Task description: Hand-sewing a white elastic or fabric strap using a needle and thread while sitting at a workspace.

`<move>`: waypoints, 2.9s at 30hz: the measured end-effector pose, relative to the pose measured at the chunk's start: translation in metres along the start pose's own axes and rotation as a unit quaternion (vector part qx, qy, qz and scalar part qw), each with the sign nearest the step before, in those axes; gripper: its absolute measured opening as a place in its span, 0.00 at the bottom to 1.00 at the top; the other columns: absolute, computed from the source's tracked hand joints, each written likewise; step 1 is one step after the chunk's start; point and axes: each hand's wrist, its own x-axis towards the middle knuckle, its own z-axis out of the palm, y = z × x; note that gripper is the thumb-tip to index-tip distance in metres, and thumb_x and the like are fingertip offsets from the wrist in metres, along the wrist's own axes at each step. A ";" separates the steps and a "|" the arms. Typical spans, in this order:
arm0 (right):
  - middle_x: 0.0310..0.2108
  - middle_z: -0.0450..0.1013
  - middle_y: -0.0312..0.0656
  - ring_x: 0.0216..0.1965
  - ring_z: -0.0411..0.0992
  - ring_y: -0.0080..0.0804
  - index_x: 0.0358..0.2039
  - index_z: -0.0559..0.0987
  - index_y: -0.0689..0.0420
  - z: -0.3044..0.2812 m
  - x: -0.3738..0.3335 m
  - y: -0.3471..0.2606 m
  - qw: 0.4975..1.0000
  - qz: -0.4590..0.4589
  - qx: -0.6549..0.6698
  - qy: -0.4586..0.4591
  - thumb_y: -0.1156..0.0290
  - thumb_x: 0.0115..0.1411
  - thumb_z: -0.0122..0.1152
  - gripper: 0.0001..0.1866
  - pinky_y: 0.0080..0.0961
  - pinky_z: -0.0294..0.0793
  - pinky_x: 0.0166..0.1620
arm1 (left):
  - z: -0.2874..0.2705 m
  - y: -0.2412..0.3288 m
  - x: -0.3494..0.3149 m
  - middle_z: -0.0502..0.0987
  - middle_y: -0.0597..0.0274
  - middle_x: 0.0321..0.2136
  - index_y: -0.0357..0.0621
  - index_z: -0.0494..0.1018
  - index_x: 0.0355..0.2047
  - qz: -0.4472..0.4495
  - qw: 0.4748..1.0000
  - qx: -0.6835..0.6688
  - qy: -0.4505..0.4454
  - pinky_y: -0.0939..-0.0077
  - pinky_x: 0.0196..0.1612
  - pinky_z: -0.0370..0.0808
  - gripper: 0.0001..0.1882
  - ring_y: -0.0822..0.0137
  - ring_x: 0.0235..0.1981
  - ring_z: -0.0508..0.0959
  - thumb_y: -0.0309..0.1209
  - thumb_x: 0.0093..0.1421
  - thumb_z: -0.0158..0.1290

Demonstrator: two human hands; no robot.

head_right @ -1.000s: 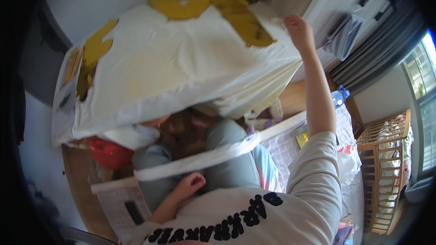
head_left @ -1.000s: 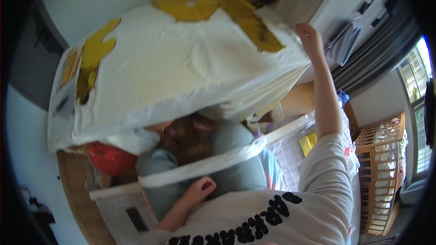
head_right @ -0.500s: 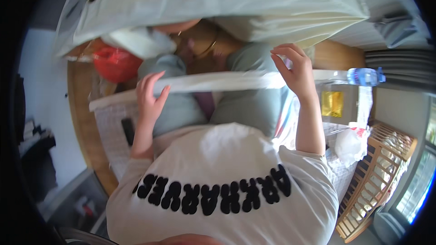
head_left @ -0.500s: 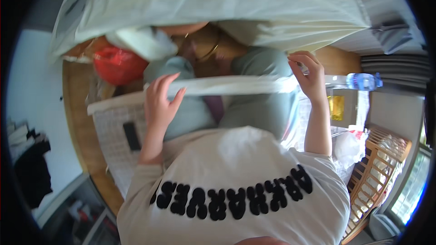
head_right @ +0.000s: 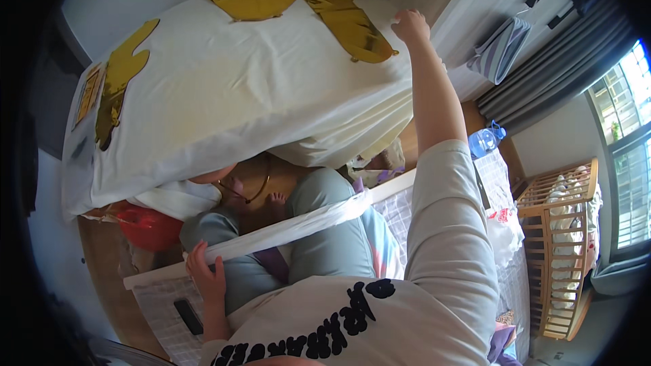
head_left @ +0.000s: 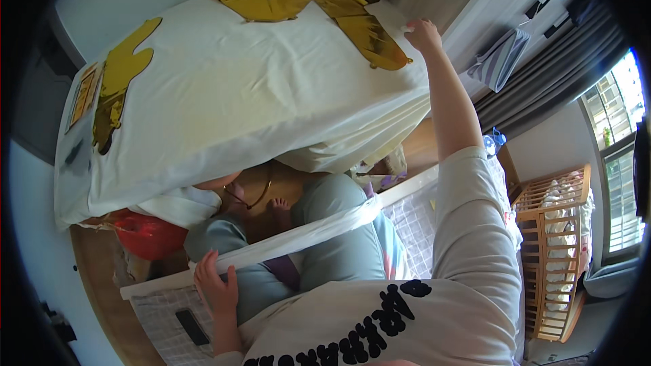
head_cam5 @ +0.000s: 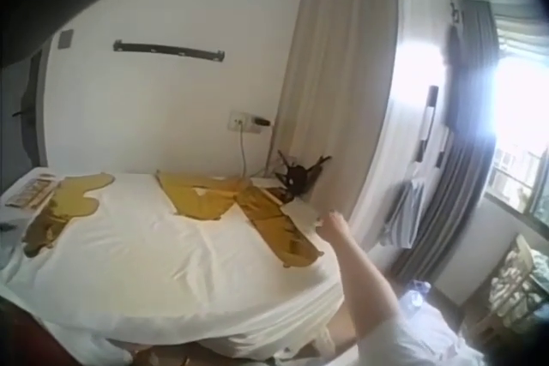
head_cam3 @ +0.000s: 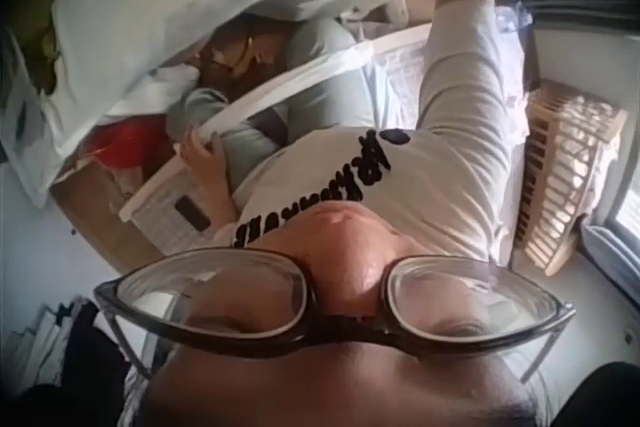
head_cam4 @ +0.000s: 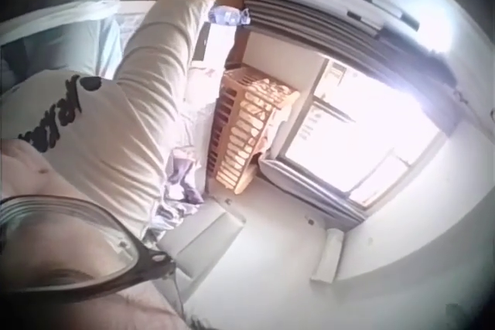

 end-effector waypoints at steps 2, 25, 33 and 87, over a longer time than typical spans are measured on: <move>0.49 0.74 0.45 0.53 0.71 0.43 0.45 0.82 0.47 0.004 0.005 -0.003 0.997 0.046 -0.015 -0.058 0.60 0.51 0.63 0.19 0.37 0.70 0.56 | 0.000 -0.002 0.003 0.70 0.53 0.53 0.42 0.67 0.54 0.002 1.000 0.005 -0.002 0.53 0.62 0.55 0.24 0.50 0.57 0.67 0.38 0.58 0.52; 0.43 0.78 0.44 0.45 0.75 0.44 0.39 0.84 0.49 0.033 0.051 0.031 0.990 0.108 0.027 -0.080 0.53 0.51 0.61 0.19 0.34 0.74 0.50 | 0.007 -0.010 0.006 0.71 0.54 0.53 0.42 0.67 0.52 -0.005 1.000 -0.026 0.005 0.55 0.63 0.53 0.20 0.52 0.57 0.66 0.35 0.61 0.49; 0.41 0.78 0.46 0.45 0.75 0.46 0.40 0.83 0.50 0.017 0.039 0.035 0.984 0.062 0.102 -0.132 0.64 0.53 0.60 0.13 0.34 0.74 0.49 | 0.009 -0.011 0.007 0.72 0.55 0.51 0.42 0.67 0.51 0.004 1.000 -0.022 0.008 0.54 0.61 0.54 0.20 0.52 0.55 0.67 0.36 0.60 0.50; 0.51 0.74 0.39 0.59 0.65 0.46 0.40 0.81 0.54 -0.023 -0.443 -0.136 0.894 -0.264 0.317 -0.173 0.63 0.50 0.67 0.17 0.43 0.59 0.61 | -0.029 -0.017 -0.010 0.78 0.70 0.38 0.53 0.78 0.39 0.118 0.992 0.008 0.031 0.66 0.51 0.62 0.12 0.64 0.44 0.75 0.33 0.54 0.60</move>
